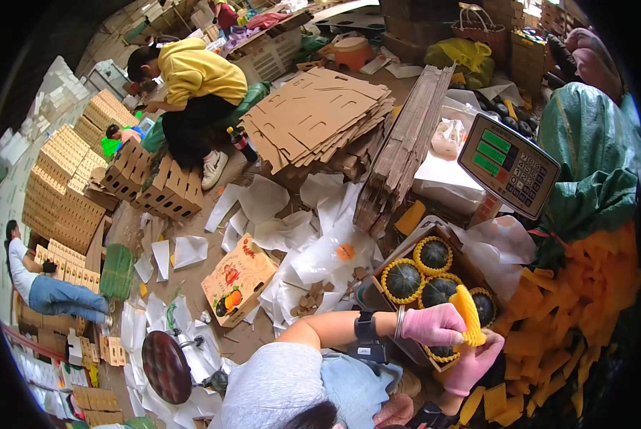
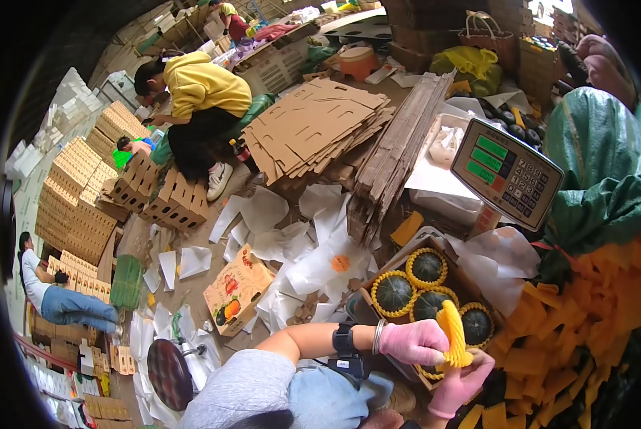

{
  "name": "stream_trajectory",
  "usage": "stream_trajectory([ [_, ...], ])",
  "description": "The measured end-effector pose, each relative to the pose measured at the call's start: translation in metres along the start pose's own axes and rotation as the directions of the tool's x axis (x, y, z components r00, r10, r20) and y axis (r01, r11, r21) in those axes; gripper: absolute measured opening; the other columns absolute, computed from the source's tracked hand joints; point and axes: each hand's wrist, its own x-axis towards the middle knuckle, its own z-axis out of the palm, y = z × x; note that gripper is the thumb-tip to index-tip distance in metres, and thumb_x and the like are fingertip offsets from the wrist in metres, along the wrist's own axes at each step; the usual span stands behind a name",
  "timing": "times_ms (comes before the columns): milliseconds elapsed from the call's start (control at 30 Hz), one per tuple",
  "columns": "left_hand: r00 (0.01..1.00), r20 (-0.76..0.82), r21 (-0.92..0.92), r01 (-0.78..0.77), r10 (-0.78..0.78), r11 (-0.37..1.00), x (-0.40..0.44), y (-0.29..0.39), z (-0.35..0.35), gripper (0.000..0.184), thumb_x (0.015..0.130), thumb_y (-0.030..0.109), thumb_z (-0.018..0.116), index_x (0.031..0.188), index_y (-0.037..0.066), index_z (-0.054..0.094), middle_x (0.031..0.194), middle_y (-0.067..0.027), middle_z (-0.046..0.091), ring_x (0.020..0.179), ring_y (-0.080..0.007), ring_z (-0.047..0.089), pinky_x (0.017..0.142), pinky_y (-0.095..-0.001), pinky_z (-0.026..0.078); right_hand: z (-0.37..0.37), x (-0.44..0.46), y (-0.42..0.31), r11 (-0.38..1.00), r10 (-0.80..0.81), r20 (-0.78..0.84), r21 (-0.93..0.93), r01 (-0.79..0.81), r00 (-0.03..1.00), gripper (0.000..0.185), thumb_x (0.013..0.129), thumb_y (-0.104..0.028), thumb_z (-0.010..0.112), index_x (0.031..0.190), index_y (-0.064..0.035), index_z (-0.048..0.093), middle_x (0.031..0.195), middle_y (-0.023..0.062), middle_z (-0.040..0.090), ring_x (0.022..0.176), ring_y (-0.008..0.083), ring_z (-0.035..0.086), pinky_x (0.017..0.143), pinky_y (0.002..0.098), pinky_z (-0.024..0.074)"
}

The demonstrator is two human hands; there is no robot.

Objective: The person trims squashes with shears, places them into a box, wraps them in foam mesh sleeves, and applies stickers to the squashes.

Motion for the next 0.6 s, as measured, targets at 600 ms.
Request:
stream_trajectory([
  [600, 0.952, -0.059, -0.528, 0.225, -0.300, 0.819, -0.032, 0.010, -0.034, 0.033, 0.094, 0.021, 0.054, 0.119, -0.002, 0.054, 0.117, -0.0086, 0.061, 0.107, -0.0164, 0.059, 0.094, -0.0298, 0.046, -0.011, 0.015, 0.007, 0.322, 0.481, 0.507, 0.657, -0.682, 0.715, 0.043, 0.071, 0.005, 0.043, 0.113, 0.0033, 0.052, 0.108, 0.0135, 0.062, 0.100, 0.0219, 0.062, 0.092, 0.0328, 0.0502],
])
